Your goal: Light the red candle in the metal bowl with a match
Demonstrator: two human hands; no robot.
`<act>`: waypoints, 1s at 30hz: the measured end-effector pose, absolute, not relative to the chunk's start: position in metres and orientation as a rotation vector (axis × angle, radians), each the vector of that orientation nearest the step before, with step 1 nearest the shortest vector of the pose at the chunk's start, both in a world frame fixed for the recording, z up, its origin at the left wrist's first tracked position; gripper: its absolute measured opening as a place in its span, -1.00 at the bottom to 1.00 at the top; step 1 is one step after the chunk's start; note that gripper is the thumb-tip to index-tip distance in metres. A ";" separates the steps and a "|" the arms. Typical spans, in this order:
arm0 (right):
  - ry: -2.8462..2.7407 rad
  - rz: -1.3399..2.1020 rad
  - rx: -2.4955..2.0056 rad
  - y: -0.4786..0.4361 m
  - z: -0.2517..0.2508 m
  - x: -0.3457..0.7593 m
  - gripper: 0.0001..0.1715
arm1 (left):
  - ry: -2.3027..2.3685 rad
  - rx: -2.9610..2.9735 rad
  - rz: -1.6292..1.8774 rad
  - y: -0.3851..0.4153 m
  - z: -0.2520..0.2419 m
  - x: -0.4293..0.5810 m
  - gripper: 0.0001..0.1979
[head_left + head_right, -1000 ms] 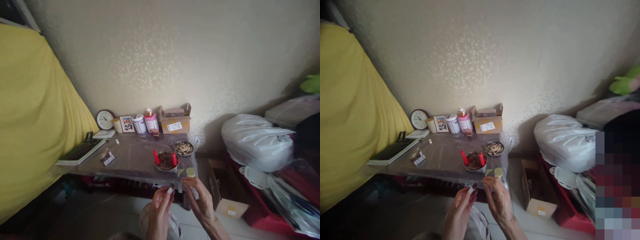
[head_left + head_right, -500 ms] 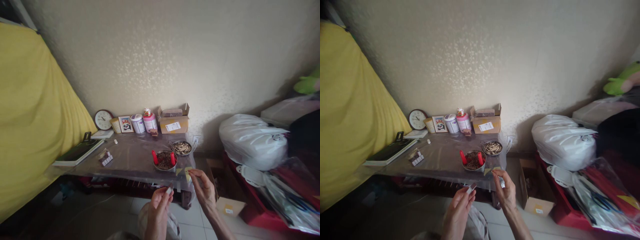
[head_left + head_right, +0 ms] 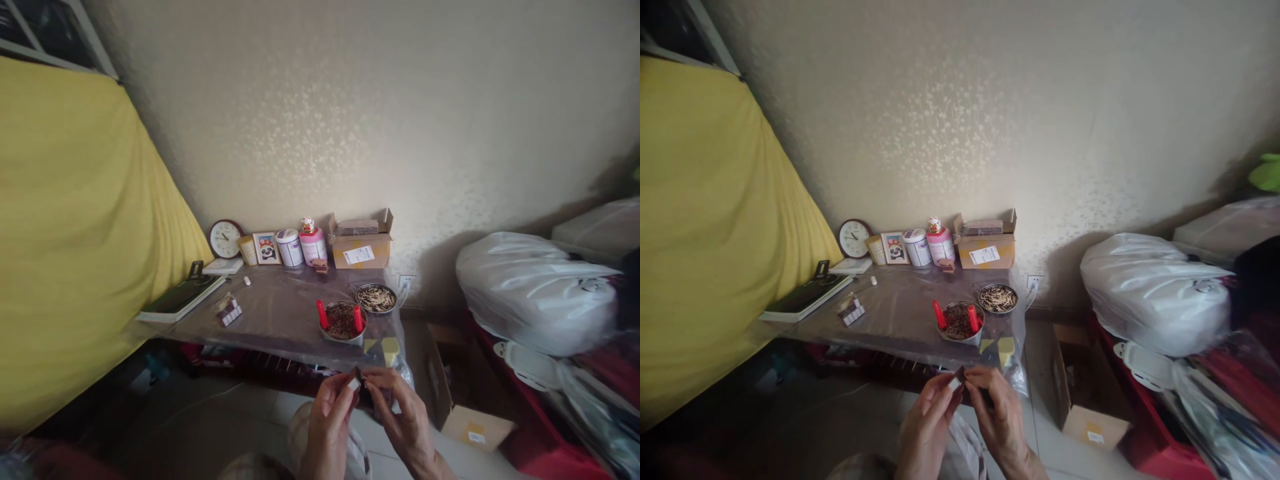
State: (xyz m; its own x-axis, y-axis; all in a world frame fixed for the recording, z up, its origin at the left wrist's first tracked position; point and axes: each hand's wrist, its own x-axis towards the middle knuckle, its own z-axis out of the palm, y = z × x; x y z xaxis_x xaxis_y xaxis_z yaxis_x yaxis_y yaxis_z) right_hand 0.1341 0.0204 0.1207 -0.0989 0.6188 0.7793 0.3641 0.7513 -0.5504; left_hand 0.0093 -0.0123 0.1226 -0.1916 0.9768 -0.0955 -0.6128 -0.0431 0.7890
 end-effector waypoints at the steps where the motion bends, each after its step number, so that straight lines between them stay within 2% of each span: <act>1: -1.720 0.240 -0.780 0.020 0.121 0.134 -0.91 | 0.864 0.571 1.583 -0.013 0.123 0.009 -0.80; 12: -1.767 0.120 -0.741 0.021 0.124 0.139 -0.87 | 0.766 0.587 1.588 -0.015 0.119 0.008 -0.76; 30: -1.762 0.195 -0.701 0.020 0.126 0.137 -0.78 | 0.782 0.526 1.581 -0.015 0.117 0.009 -0.78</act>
